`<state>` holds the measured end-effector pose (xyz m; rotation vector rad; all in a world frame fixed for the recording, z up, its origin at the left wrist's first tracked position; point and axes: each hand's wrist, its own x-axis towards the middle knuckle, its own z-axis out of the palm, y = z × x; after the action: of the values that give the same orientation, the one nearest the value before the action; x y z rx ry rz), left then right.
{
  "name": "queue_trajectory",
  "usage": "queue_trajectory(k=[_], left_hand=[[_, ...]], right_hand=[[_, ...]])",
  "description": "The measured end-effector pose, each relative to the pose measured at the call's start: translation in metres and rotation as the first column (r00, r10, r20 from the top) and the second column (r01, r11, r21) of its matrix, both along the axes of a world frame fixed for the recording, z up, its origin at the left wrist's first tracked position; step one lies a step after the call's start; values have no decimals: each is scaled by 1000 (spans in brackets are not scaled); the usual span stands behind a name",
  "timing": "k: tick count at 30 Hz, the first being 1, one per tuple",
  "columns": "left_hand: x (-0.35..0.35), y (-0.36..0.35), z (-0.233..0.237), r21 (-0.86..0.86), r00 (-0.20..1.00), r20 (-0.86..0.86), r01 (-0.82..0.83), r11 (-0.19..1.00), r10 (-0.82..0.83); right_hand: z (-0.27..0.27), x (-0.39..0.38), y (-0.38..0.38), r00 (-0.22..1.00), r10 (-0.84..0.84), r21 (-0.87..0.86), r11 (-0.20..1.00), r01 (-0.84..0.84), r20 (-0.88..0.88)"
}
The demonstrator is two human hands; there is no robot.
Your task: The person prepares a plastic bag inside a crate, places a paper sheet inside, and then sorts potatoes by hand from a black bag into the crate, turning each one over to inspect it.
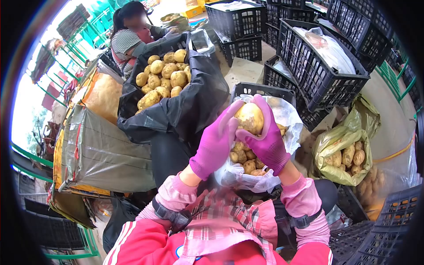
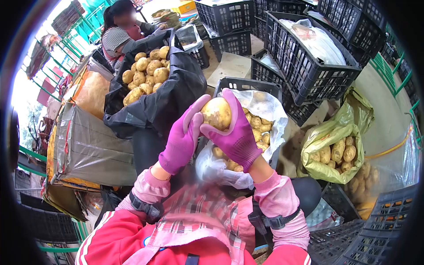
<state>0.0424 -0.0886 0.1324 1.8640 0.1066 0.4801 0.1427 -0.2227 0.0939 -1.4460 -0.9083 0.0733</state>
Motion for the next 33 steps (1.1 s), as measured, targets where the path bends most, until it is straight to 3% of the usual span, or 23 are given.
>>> queue_trajectory(k=[2, 5, 11, 14, 17, 20, 21, 23, 24, 27, 28, 31, 33], left_hand=[[-2, -2, -8, 297, 990, 143, -37, 954, -6], [-4, -5, -7, 162, 995, 82, 42, 986, -56], [-7, -13, -6, 120, 994, -75, 84, 989, -75], [-1, -11, -19, 312, 998, 65, -6, 950, -15], [0, -11, -17, 441, 991, 79, -128, 888, 104], [3, -10, -27, 586, 974, 155, -227, 778, 167], [3, -13, -26, 595, 977, 133, -212, 775, 165], [1, -23, -20, 611, 985, 80, -172, 773, 155], [1, -22, -21, 633, 984, 86, -173, 754, 154], [0, -26, -27, 631, 987, 66, -155, 760, 147], [-1, -28, -30, 589, 991, 54, -130, 798, 122], [-1, -32, -32, 471, 998, 6, -52, 880, 55], [-3, -32, -29, 405, 998, -62, -4, 914, 32]], right_hand=[[1, -1, 0, 999, -50, -18, 999, 50, 15], [7, -5, -2, 995, -95, 21, 995, 96, -24], [-2, 1, 0, 972, -223, 59, 974, 219, 77], [6, 3, -5, 982, -139, -2, 990, 139, -130], [0, 10, -4, 980, -97, -85, 993, 84, -172], [0, -5, 13, 981, -186, 5, 983, 186, 59], [0, -7, 14, 978, -190, 9, 982, 189, 86], [3, -6, 6, 993, -117, -75, 991, 115, -15], [7, -7, 4, 993, -105, -34, 994, 103, -49], [-8, 6, -1, 988, -153, -148, 977, 154, 18], [-10, 9, 0, 963, -174, -144, 979, 147, -204], [-2, 10, -4, 966, -235, -225, 952, 207, -105], [-5, 17, -4, 967, -202, -295, 944, 149, -158]])
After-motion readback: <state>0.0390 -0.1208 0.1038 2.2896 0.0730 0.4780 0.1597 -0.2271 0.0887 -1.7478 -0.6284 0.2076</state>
